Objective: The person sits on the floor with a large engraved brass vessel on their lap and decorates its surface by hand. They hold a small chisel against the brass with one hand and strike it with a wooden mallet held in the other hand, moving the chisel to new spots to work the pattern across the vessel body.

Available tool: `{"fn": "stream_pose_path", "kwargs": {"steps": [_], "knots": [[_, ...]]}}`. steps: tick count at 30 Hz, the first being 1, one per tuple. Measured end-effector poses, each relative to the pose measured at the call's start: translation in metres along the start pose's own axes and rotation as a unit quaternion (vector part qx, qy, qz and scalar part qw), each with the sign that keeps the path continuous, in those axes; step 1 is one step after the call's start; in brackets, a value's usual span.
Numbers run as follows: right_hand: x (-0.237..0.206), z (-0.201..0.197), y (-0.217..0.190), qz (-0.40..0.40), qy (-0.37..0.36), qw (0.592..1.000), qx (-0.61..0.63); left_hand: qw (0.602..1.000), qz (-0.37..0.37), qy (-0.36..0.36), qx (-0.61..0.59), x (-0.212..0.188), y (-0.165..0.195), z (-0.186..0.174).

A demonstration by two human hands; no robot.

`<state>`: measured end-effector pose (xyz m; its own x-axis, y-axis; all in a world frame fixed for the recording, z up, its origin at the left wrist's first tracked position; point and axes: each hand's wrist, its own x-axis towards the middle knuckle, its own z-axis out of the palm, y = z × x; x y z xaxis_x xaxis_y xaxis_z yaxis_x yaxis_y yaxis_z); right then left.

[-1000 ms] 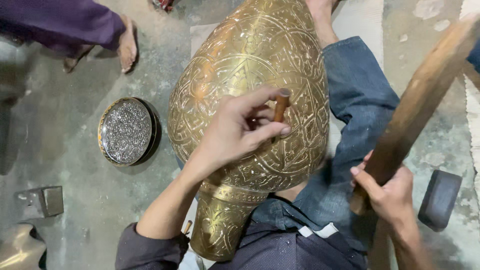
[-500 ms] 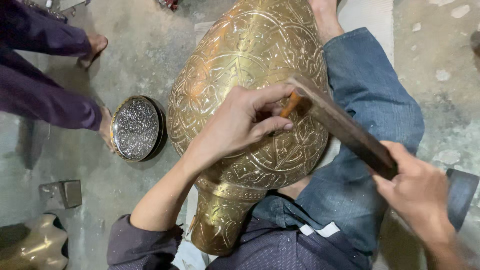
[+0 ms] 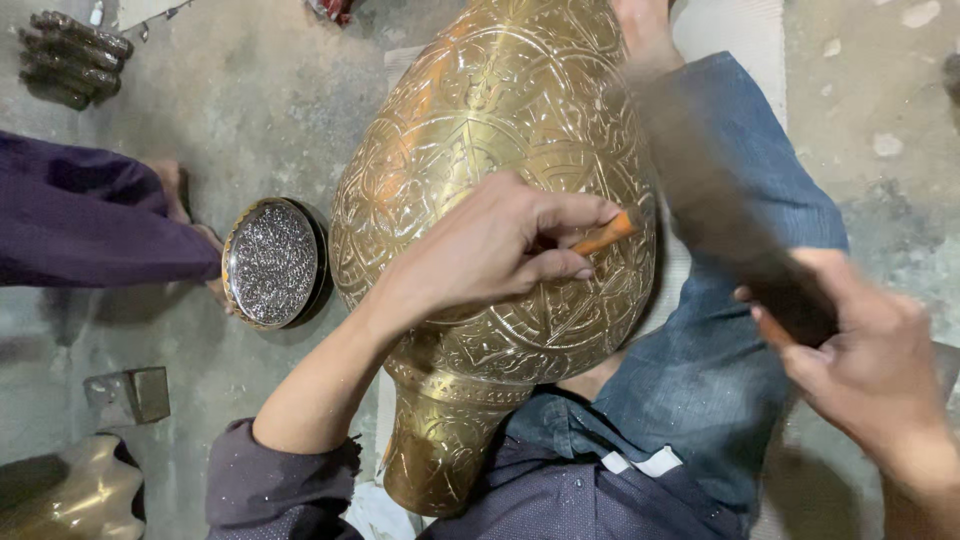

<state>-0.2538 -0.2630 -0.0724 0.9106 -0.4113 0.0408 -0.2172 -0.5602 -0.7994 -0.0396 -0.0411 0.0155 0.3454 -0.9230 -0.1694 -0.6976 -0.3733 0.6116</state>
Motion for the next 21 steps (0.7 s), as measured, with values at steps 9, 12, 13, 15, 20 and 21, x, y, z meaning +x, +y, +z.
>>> {"fn": "stream_pose_path", "kwargs": {"steps": [9, 12, 13, 15, 20, 21], "knots": [[-0.003, 0.013, 0.004, 0.039, -0.025, 0.998, -0.045, 0.996, 0.086, 0.006, -0.017, 0.008, -0.012, 0.001], [-0.01, 0.018, 0.018, 0.04, 0.033, 0.986, 0.158, 0.996, 0.077, -0.035, -0.009, 0.013, -0.016, 0.003], [-0.013, 0.023, 0.02, 0.059, 0.031, 0.979, 0.19, 0.996, 0.071, -0.049, -0.008, 0.014, -0.018, 0.005], [-0.012, 0.023, 0.019, 0.062, 0.01, 0.985, 0.164, 0.995, 0.084, -0.058, -0.014, 0.018, -0.019, 0.006], [-0.017, 0.031, 0.019, 0.015, 0.059, 0.954, 0.293, 0.994, 0.091, -0.062, -0.008, 0.019, -0.02, 0.006], [-0.019, 0.03, 0.022, 0.041, 0.023, 0.973, 0.227, 0.994, 0.089, -0.065, -0.012, 0.019, -0.02, 0.006]]}}
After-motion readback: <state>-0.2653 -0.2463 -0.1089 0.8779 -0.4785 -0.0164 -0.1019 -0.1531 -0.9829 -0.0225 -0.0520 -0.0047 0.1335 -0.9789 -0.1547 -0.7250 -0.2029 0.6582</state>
